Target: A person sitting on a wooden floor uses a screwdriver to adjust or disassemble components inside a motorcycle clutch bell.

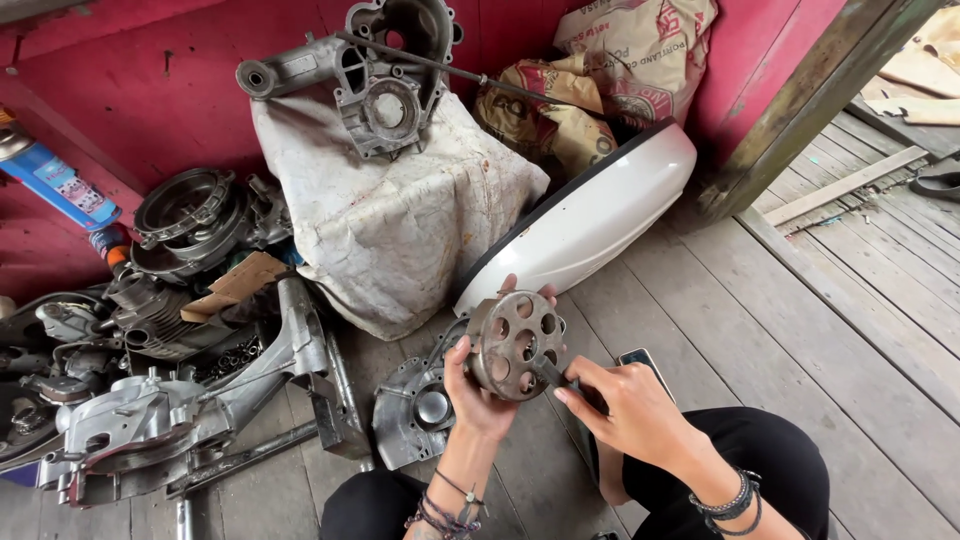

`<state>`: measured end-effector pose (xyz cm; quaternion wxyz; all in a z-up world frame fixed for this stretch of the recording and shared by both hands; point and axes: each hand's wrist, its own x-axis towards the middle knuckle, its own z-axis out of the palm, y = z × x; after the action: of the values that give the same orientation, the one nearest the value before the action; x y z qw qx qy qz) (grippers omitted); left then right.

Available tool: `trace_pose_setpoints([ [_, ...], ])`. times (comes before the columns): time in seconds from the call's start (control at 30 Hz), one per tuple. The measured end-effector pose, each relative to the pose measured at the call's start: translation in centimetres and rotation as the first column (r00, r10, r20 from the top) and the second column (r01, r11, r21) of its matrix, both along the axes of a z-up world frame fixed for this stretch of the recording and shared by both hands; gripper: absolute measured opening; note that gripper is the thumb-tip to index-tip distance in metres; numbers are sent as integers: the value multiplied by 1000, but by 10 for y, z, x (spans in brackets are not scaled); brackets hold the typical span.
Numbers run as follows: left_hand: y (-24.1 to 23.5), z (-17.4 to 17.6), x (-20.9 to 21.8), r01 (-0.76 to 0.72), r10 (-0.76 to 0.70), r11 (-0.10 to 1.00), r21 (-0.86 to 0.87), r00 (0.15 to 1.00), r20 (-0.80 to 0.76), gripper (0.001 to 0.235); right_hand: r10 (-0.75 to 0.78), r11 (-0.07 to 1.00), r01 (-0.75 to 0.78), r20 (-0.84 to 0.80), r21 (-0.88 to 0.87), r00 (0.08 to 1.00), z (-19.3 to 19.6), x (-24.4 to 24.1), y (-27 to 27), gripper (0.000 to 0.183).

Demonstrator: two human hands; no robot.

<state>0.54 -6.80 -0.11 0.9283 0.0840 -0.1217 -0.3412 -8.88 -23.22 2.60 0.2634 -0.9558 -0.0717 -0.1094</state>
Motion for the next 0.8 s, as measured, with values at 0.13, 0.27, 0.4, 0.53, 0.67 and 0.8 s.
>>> trace_pose_setpoints([
  [0.13, 2, 4, -1, -12, 12, 1000, -7, 1000, 21, 88, -27, 1000, 27, 29, 14, 999, 9, 2, 0, 14],
  [0.27, 4, 0, -3, -36, 32, 998, 50, 997, 70, 89, -85, 995, 84, -4, -59, 996, 2, 5, -16, 16],
  [0.4, 6, -28, 0, -18, 17, 1000, 6, 990, 142, 95, -126, 986, 130, 47, -105, 991, 8, -2, -29, 14],
  [0.53, 14, -37, -9, -74, 41, 986, 152, 977, 208, 94, -146, 987, 152, 109, -49, 983, 24, -19, -45, 11],
  [0.67, 19, -46, -21, -65, 34, 974, 217, 990, 140, 89, -164, 986, 156, 145, 66, 976, 27, -37, -66, 12],
  [0.8, 6, -33, -47, -29, 16, 987, 158, 996, 84, 86, -176, 980, 150, 209, 134, 962, 41, -52, -81, 11],
])
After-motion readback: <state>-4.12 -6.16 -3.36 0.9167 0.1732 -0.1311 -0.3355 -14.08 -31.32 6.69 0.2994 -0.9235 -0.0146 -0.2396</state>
